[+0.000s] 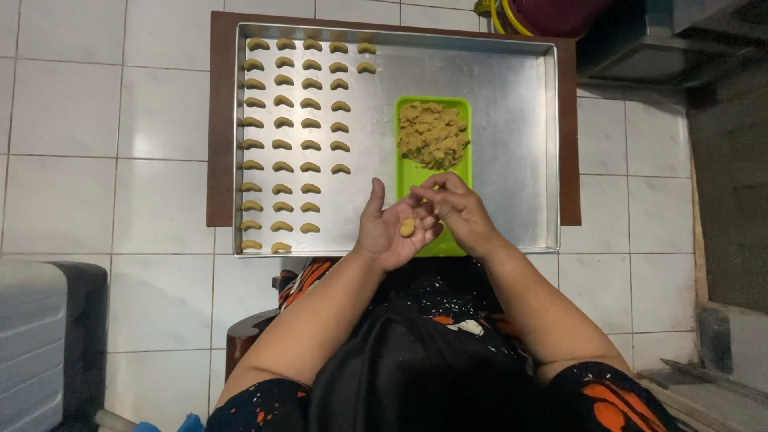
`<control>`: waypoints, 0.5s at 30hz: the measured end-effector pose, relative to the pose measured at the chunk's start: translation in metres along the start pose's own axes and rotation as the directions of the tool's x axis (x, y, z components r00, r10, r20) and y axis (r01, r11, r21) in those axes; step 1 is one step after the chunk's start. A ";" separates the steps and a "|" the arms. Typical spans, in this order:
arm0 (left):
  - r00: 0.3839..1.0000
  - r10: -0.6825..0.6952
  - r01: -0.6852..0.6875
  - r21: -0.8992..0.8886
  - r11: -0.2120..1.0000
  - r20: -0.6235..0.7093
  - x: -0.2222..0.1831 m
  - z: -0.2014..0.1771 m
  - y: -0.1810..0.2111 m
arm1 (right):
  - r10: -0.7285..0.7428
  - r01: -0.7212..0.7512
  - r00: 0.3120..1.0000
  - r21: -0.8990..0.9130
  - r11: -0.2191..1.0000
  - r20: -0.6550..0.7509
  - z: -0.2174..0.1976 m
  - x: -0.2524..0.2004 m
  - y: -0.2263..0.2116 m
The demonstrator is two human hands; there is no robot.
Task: The person is manually shaping cookie dough into small balls and crescents and arranging them on a baking tray.
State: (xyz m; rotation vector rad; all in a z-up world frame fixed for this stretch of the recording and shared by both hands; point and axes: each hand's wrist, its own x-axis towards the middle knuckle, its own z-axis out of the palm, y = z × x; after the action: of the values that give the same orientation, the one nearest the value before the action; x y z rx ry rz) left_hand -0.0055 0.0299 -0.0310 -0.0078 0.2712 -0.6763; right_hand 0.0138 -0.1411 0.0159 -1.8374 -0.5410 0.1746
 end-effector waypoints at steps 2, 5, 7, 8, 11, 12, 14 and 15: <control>1.000 -0.014 0.014 0.029 0.999 0.003 -0.002 0.018 -0.011 | -0.016 0.013 0.999 -0.109 0.994 -0.029 0.002 0.006 -0.010; 0.995 0.054 -0.047 0.090 0.995 -0.078 -0.005 0.040 -0.026 | -0.100 0.093 0.995 -0.409 0.908 0.004 0.027 0.006 -0.032; 0.978 0.145 -0.125 0.134 0.983 -0.149 0.002 0.030 -0.028 | -0.159 0.175 0.984 -0.582 0.794 0.079 0.043 -0.006 -0.033; 0.982 0.098 -0.083 0.097 0.992 -0.161 0.009 0.011 -0.025 | -0.197 0.230 0.973 -0.604 0.763 0.121 0.049 -0.018 -0.026; 0.983 0.085 -0.069 0.105 0.992 -0.161 0.001 0.030 -0.034 | 0.034 0.005 0.998 -0.617 0.787 0.052 0.040 -0.015 -0.017; 0.980 0.115 -0.094 0.136 0.986 -0.159 -0.009 0.046 -0.044 | 0.317 -0.285 0.947 -0.575 0.767 -0.045 0.034 -0.013 -0.015; 0.975 0.140 -0.099 0.222 0.970 -0.173 0.008 0.014 -0.049 | 0.254 -0.269 0.962 -0.499 0.824 -0.100 0.032 -0.004 -0.022; 0.970 0.165 -0.103 0.310 0.945 -0.180 0.016 -0.002 -0.053 | 0.189 -0.241 0.968 -0.422 0.874 -0.163 0.031 0.000 -0.025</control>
State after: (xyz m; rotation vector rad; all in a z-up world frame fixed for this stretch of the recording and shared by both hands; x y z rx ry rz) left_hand -0.0267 -0.0211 -0.0318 0.3698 0.3614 -0.5759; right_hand -0.0049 -0.1086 0.0292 -2.3366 -0.3042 0.0969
